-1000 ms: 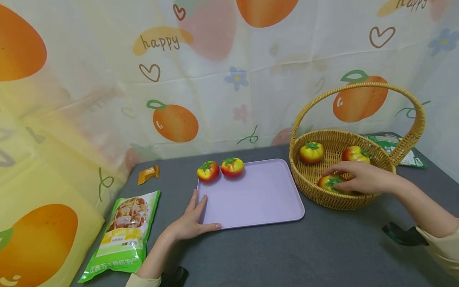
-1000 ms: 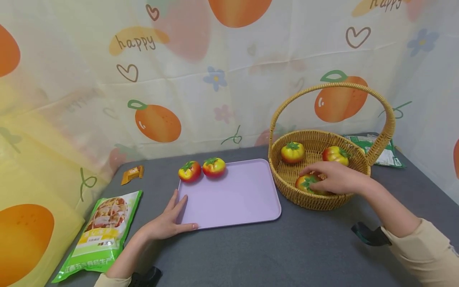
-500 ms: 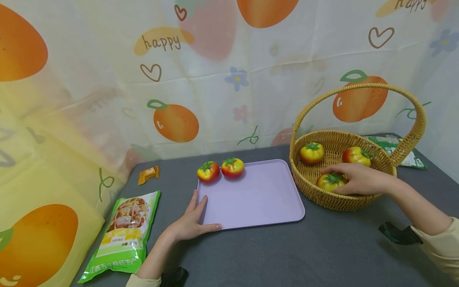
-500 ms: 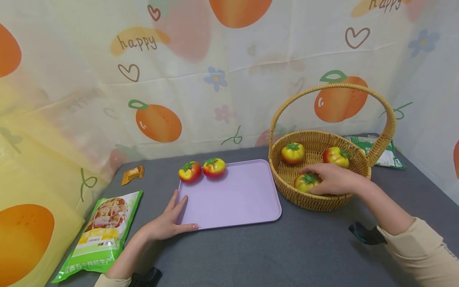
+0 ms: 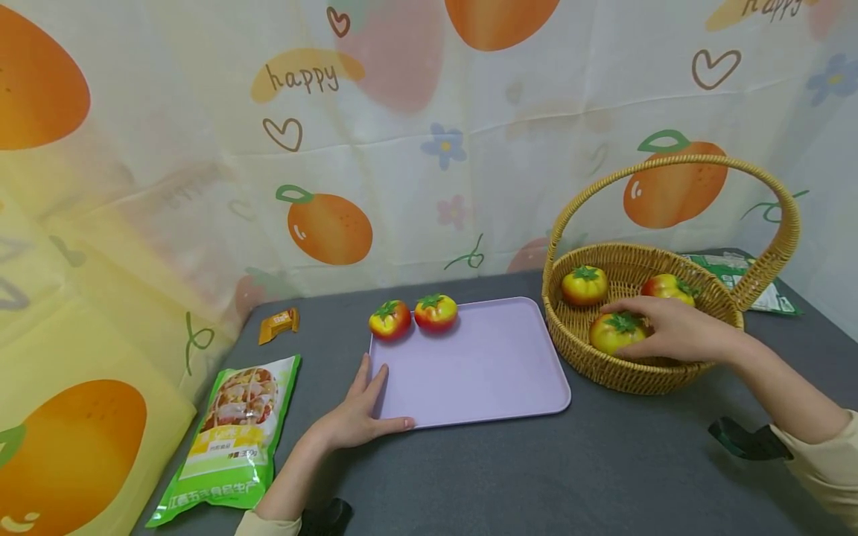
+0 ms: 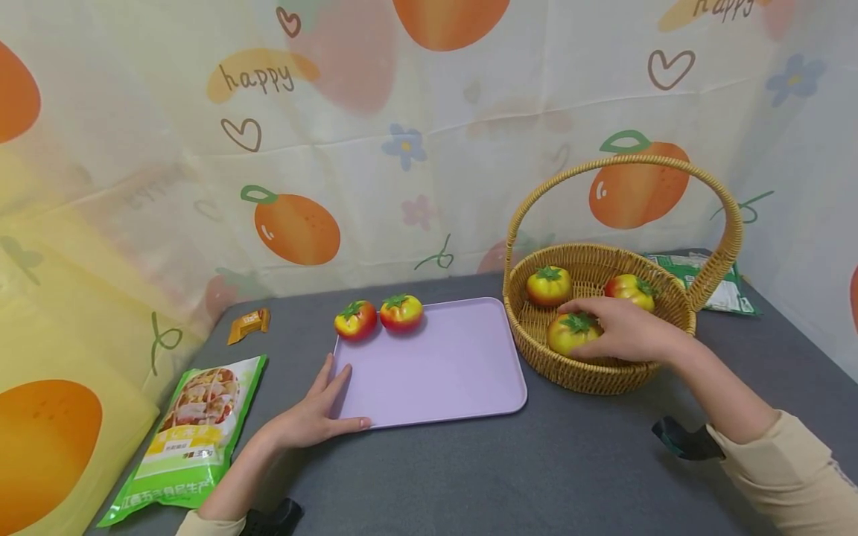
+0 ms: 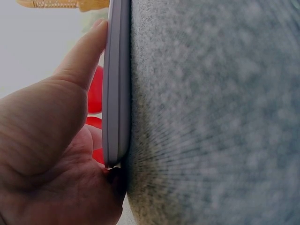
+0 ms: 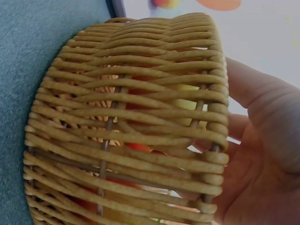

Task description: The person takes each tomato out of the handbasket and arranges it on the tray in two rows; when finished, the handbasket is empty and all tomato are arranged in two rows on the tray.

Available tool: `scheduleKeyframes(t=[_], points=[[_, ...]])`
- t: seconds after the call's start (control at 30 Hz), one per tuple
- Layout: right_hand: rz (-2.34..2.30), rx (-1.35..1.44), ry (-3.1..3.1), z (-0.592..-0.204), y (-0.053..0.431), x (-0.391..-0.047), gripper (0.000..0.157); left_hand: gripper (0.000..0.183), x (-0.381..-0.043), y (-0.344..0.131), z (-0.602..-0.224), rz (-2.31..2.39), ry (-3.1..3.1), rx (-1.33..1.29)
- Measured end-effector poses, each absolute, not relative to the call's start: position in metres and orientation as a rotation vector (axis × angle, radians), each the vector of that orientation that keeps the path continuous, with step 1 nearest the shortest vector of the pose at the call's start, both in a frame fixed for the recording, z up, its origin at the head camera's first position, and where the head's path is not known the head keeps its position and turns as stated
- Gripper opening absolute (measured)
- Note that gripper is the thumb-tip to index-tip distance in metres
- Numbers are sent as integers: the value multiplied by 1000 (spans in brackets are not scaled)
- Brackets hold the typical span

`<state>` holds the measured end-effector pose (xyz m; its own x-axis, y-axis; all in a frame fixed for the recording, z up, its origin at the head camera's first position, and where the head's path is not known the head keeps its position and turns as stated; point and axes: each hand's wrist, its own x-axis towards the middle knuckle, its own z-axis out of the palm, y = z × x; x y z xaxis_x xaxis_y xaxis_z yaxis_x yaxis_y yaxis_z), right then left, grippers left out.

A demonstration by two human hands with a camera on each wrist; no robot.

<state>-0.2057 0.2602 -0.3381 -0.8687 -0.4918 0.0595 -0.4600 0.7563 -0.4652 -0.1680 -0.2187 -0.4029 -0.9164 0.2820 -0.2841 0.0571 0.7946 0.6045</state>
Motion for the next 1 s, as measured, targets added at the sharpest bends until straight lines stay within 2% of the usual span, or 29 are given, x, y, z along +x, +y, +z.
scheduleKeyframes(t=[0.6, 1.0], points=[[-904, -630, 2979, -323, 236, -202, 71, 108, -169, -219, -404, 863, 2625, 266], [-1032, -627, 2948, -312, 206, -202, 72, 108, -169, -220, -405, 875, 2621, 262]])
